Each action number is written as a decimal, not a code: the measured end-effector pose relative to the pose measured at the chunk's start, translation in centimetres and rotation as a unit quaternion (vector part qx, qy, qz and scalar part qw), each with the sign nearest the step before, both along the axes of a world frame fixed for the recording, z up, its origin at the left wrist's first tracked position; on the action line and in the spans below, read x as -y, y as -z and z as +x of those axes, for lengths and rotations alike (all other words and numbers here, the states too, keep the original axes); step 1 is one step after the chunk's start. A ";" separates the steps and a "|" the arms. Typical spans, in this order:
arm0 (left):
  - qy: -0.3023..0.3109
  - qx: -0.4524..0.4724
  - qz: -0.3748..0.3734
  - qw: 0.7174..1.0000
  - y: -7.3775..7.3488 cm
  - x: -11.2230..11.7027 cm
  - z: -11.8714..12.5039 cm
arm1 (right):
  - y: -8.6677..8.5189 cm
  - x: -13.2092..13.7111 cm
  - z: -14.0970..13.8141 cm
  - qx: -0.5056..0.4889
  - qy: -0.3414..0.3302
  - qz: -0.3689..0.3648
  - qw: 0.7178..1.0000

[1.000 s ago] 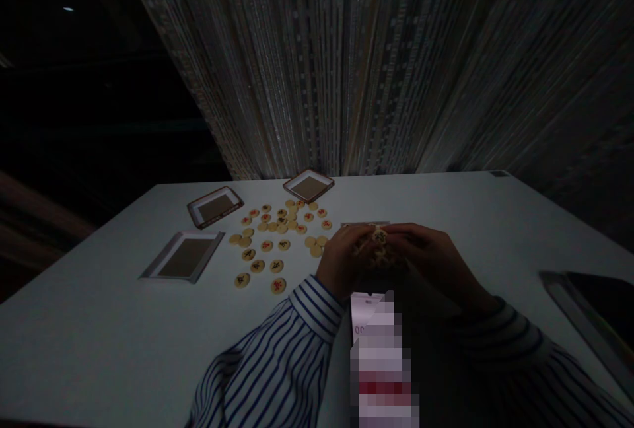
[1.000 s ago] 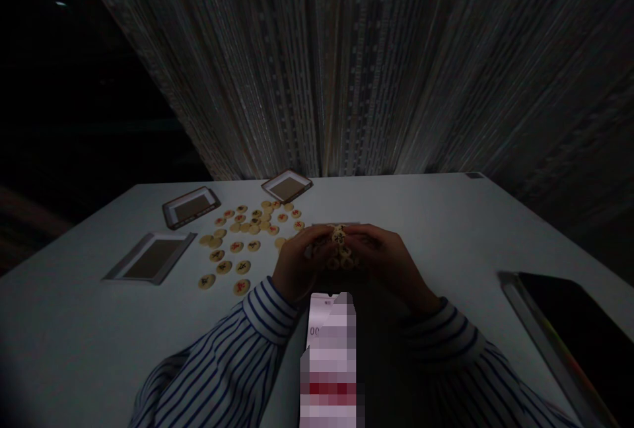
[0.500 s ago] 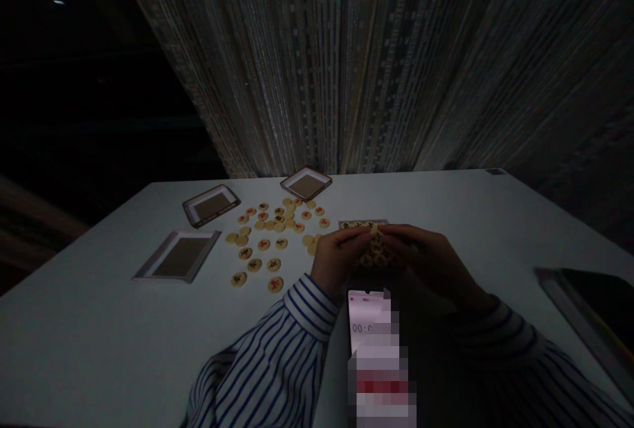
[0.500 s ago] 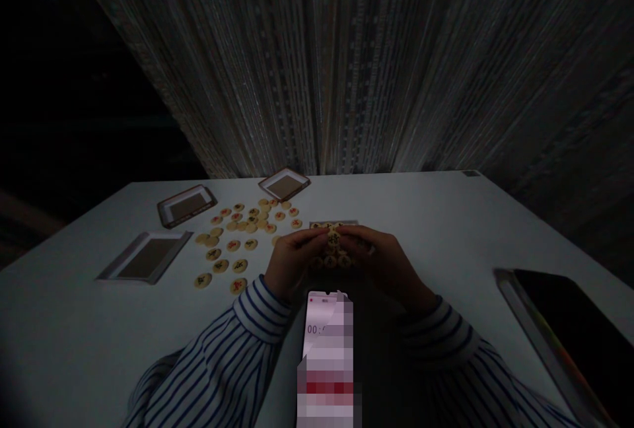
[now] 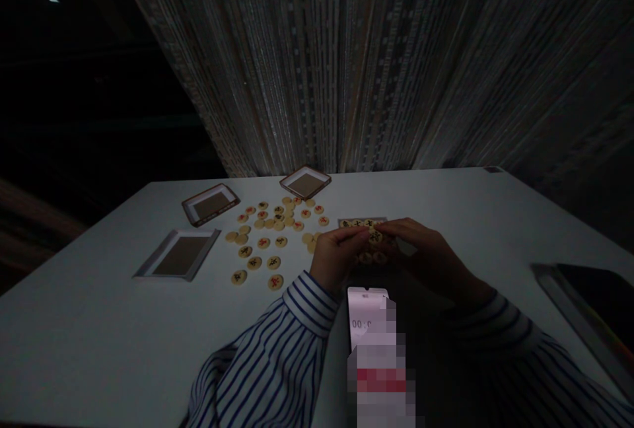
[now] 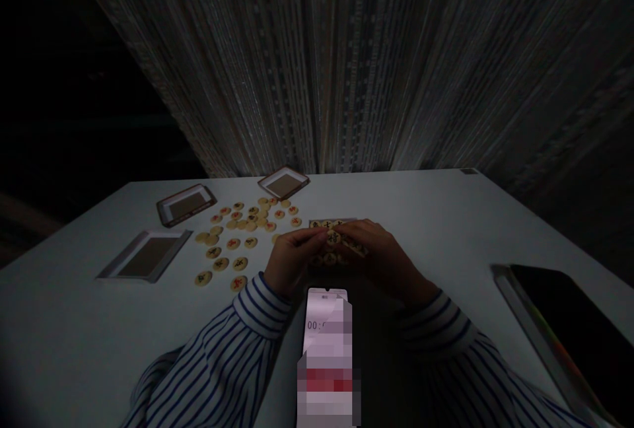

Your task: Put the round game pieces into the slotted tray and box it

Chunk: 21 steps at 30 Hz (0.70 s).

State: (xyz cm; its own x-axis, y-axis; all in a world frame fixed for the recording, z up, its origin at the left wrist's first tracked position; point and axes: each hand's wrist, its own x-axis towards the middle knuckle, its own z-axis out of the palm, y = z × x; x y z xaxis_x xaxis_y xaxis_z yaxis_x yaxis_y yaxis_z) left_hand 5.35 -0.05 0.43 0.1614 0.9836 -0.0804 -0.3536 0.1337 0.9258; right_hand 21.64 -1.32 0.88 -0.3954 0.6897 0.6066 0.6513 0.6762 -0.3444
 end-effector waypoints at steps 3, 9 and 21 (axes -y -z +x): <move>0.011 -0.010 0.011 1.000 0.0 0.1 0.0 | 0.1 -0.1 0.0 0.005 -0.003 -0.002 1.000; -0.081 -0.161 0.118 0.976 1.1 -0.9 -0.8 | -0.6 -0.4 0.8 -0.011 0.055 -0.031 0.998; -0.101 -0.403 0.199 0.888 1.9 -1.5 -1.9 | -1.2 -3.5 2.6 0.015 0.136 -0.149 0.979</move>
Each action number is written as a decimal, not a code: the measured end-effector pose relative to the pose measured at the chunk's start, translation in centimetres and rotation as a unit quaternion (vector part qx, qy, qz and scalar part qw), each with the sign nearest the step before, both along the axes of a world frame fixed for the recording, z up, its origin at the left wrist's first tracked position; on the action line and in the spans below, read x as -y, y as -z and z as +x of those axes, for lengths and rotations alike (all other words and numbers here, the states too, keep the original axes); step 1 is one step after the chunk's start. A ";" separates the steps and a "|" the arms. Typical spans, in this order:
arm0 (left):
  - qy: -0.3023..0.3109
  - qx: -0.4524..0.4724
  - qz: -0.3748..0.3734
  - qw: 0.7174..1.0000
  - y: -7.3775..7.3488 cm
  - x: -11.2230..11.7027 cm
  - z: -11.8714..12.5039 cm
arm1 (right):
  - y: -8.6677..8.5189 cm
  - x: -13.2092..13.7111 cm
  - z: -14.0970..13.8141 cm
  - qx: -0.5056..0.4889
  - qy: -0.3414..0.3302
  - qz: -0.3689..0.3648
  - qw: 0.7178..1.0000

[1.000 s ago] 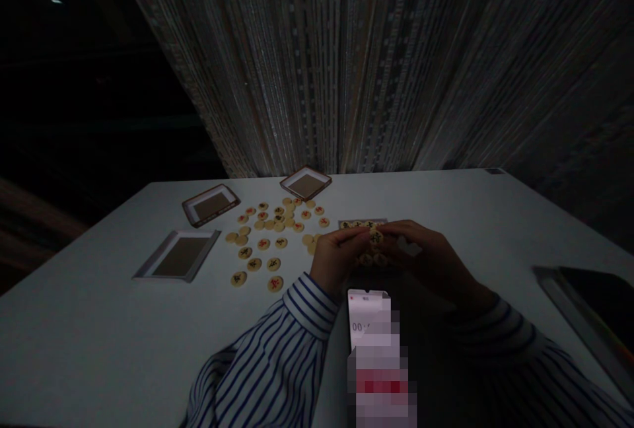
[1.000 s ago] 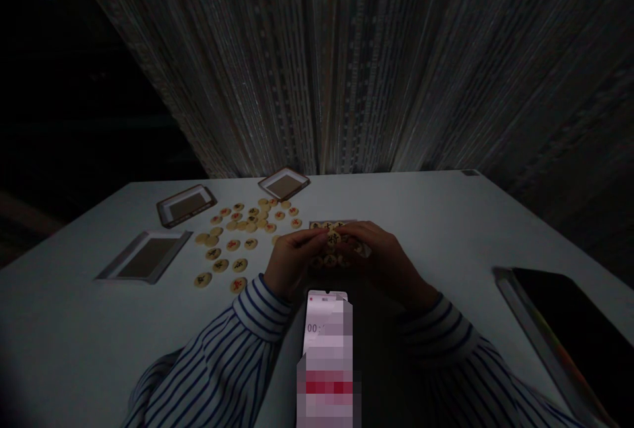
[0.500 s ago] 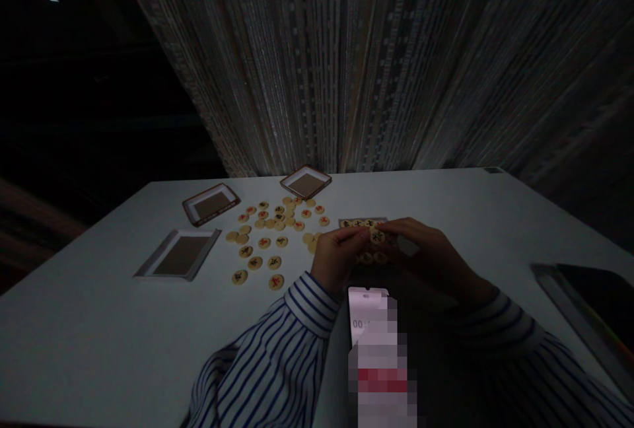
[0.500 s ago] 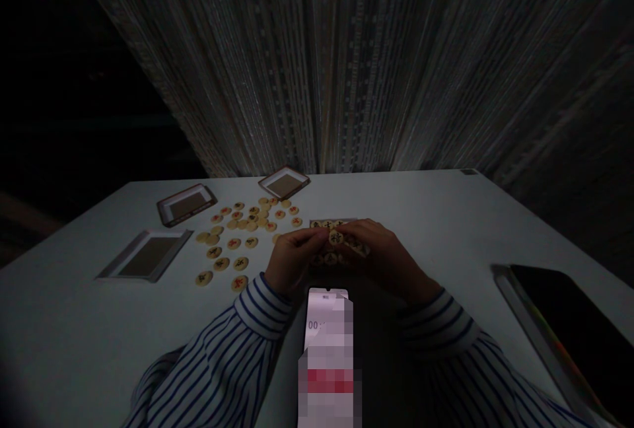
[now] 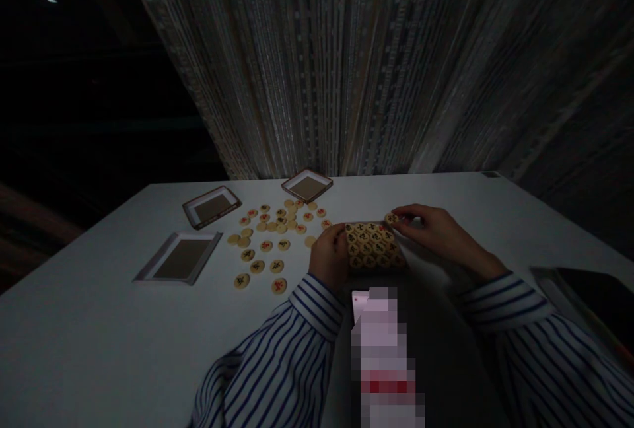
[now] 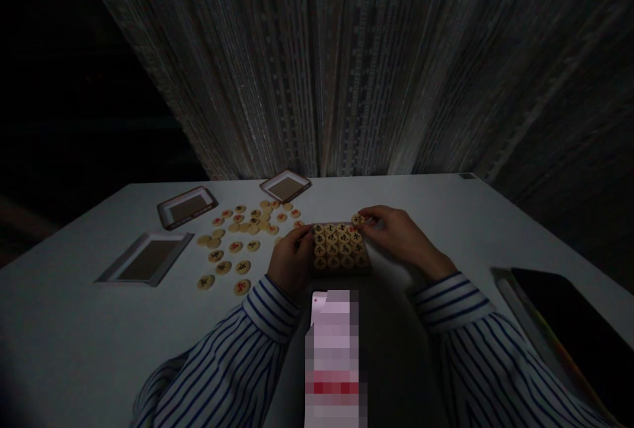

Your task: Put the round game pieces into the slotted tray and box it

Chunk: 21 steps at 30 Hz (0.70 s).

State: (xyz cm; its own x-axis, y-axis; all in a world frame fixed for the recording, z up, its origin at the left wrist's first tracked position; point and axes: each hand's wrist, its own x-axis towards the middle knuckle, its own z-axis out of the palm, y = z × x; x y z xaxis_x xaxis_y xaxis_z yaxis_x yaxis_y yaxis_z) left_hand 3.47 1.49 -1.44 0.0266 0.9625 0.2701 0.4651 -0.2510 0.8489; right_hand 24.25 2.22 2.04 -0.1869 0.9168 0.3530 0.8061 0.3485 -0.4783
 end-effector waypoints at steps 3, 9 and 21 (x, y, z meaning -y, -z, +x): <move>0.007 0.000 -0.019 1.000 -0.1 0.1 0.0 | 0.2 -0.9 0.1 0.030 -0.029 -0.015 0.999; 0.010 0.015 -0.051 0.999 0.5 -0.2 0.0 | 0.6 -1.9 0.2 0.066 -0.043 -0.054 0.995; 0.013 0.021 -0.056 0.998 0.8 -0.6 0.0 | 1.3 -2.7 0.4 0.089 -0.040 -0.054 0.994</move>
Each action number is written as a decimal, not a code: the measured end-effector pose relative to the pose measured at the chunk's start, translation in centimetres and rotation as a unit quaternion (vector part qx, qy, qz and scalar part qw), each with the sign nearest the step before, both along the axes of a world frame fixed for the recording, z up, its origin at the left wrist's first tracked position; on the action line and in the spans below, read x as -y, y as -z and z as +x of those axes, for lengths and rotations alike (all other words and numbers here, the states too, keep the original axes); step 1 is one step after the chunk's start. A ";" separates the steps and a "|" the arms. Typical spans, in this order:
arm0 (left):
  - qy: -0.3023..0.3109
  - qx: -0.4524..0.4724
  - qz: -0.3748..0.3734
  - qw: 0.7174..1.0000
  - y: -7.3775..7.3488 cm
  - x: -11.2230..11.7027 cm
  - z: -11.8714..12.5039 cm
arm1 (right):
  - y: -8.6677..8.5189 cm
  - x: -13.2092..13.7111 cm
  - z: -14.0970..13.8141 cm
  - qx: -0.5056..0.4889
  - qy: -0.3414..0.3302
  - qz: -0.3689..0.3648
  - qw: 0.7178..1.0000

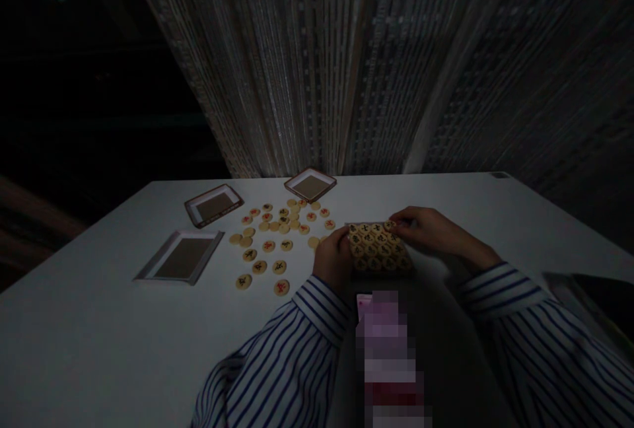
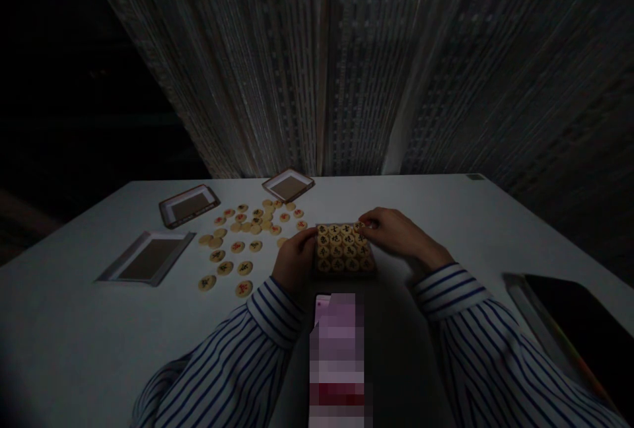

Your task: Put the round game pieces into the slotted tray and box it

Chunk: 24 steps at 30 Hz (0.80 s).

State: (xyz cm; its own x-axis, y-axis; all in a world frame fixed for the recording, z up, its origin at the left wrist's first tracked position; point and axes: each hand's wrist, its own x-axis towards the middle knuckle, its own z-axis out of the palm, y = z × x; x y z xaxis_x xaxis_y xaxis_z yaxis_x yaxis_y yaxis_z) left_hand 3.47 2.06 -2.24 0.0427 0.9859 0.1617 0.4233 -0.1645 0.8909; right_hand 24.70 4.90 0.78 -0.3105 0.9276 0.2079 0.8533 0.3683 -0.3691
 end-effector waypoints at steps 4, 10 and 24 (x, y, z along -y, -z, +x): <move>0.002 0.010 0.003 1.000 0.4 -0.1 -0.1 | 0.3 -0.1 0.2 -0.003 0.004 -0.004 1.000; 0.004 0.016 -0.014 1.000 0.3 -0.1 0.0 | 0.4 0.1 0.5 -0.014 -0.008 0.012 1.000; 0.206 -0.146 0.103 0.962 -0.3 2.3 -2.4 | 0.4 0.6 0.6 -0.043 0.022 0.046 0.998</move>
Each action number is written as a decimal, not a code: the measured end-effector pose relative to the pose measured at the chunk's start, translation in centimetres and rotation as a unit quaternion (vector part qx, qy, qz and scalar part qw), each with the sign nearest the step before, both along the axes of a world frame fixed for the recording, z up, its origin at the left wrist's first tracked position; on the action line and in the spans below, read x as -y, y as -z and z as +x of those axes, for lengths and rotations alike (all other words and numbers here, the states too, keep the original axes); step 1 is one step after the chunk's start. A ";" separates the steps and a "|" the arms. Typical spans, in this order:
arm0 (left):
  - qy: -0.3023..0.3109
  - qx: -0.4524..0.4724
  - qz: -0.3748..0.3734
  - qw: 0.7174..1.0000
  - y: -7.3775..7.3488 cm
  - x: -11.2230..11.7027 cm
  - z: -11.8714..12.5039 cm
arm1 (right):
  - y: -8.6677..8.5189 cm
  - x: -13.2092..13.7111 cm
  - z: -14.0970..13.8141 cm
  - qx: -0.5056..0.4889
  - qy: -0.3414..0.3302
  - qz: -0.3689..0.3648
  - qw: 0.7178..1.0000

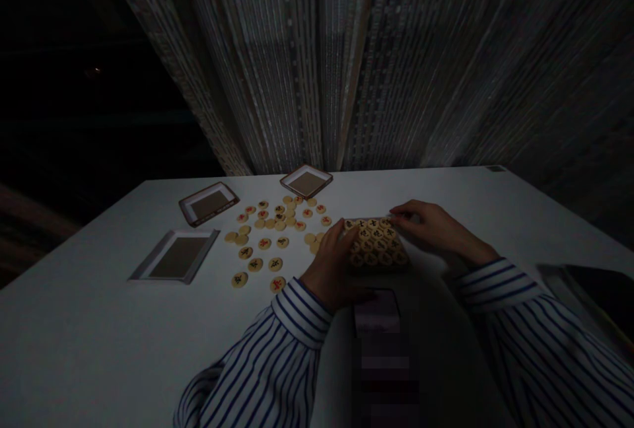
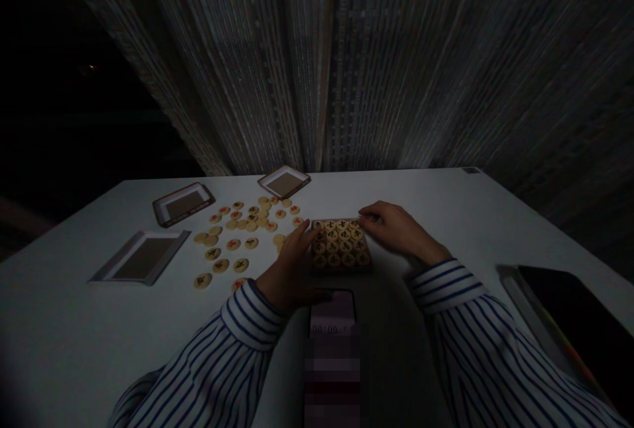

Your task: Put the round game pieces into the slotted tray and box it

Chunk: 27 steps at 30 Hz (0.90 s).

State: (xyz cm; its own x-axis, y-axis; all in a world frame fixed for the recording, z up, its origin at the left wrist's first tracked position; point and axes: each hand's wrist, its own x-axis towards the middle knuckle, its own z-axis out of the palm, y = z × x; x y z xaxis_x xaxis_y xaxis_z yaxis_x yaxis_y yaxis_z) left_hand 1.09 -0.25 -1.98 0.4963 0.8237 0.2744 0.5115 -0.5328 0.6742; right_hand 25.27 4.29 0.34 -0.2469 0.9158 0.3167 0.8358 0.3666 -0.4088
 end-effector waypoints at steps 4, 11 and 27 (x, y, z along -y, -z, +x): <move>0.035 -0.033 -0.002 0.999 0.3 0.2 -0.2 | 0.1 0.0 0.1 -0.006 -0.003 0.014 1.000; 0.036 -0.037 -0.002 0.999 0.5 0.1 -0.2 | 0.2 -0.1 0.0 0.000 -0.011 0.007 1.000; -0.111 0.031 -0.018 0.993 -0.2 -0.7 0.6 | 0.5 -0.3 -0.3 0.013 -0.037 -0.011 0.999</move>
